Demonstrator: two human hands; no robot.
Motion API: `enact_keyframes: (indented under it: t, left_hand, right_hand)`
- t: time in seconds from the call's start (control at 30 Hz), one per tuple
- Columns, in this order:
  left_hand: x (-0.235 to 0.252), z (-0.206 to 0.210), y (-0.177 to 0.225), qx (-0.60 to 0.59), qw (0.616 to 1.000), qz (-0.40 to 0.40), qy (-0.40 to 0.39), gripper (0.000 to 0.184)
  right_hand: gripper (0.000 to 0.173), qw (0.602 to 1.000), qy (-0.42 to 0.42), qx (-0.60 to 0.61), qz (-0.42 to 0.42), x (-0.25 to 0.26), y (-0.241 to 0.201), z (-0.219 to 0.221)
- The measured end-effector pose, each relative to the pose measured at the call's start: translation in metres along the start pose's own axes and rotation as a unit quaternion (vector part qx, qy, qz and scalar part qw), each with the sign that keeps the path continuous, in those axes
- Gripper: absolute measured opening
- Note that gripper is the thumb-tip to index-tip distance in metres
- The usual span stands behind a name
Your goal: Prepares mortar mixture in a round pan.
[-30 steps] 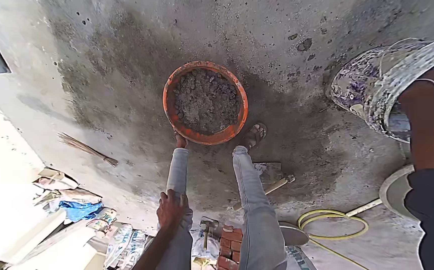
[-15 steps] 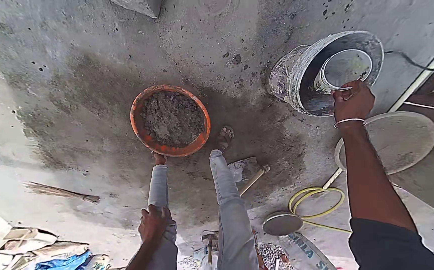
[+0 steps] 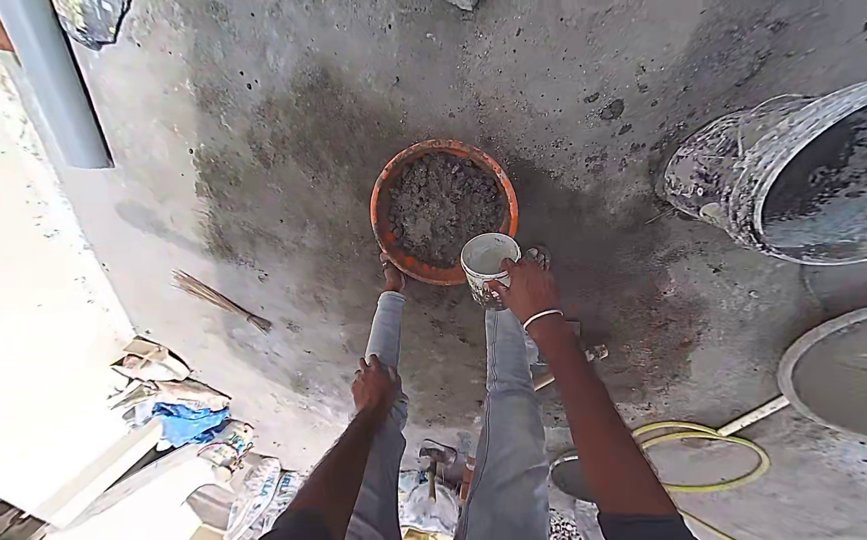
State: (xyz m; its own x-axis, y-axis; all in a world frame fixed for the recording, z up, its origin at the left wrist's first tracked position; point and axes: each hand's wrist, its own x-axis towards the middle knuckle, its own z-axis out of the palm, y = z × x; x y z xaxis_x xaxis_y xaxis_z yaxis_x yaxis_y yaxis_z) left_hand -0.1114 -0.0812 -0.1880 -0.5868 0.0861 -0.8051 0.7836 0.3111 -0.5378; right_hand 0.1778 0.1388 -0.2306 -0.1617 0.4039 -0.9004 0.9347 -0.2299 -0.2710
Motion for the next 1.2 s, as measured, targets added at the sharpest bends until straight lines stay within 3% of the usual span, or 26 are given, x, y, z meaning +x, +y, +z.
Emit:
enact_keyframes:
  t: [0.1, 0.2, 0.3, 0.43, 0.63, 0.8, 0.93, 1.0, 1.1, 1.2]
  left_hand:
    - [0.002, 0.003, -0.005, -0.007, 1.0, -0.001, -0.011, 0.061]
    - [0.004, 0.005, -0.012, -0.022, 1.0, 0.004, -0.014, 0.061]
    - [0.006, 0.006, -0.016, -0.034, 0.999, 0.01, -0.021, 0.061]
    - [0.013, 0.011, -0.023, -0.045, 0.999, 0.012, -0.024, 0.063]
    - [0.016, 0.009, -0.028, -0.061, 0.997, 0.018, -0.035, 0.063]
    - [0.016, 0.008, -0.027, -0.044, 0.999, 0.017, -0.023, 0.063]
    - [0.012, 0.009, -0.022, -0.031, 0.999, 0.011, 0.001, 0.06]
    - [0.01, 0.011, -0.017, -0.019, 1.0, 0.015, 0.015, 0.061]
    - [0.009, 0.01, -0.013, -0.002, 0.999, 0.019, 0.03, 0.062]
    - [0.006, 0.003, -0.008, 0.013, 0.999, 0.015, 0.028, 0.062]
  right_hand:
    - [0.044, 0.996, -0.064, -0.01, -0.066, 0.054, -0.079, 0.043]
    - [0.042, 0.991, -0.106, -0.006, -0.076, 0.075, -0.133, 0.073]
    - [0.038, 0.988, -0.134, -0.024, -0.068, 0.085, -0.15, 0.102]
    - [0.037, 0.986, -0.139, -0.075, -0.043, 0.089, -0.136, 0.128]
    - [0.049, 0.992, -0.094, -0.089, -0.006, 0.061, -0.08, 0.11]
    - [0.043, 0.989, 0.11, 0.073, 0.065, 0.008, 0.004, 0.054]
    - [0.042, 0.902, 0.364, 0.202, 0.116, -0.053, 0.087, -0.011]
    - [0.042, 0.852, 0.439, 0.223, 0.179, -0.076, 0.131, -0.049]
    - [0.047, 0.797, 0.479, 0.227, 0.29, -0.082, 0.195, -0.096]
    - [0.05, 0.751, 0.465, 0.255, 0.393, -0.046, 0.255, -0.129]
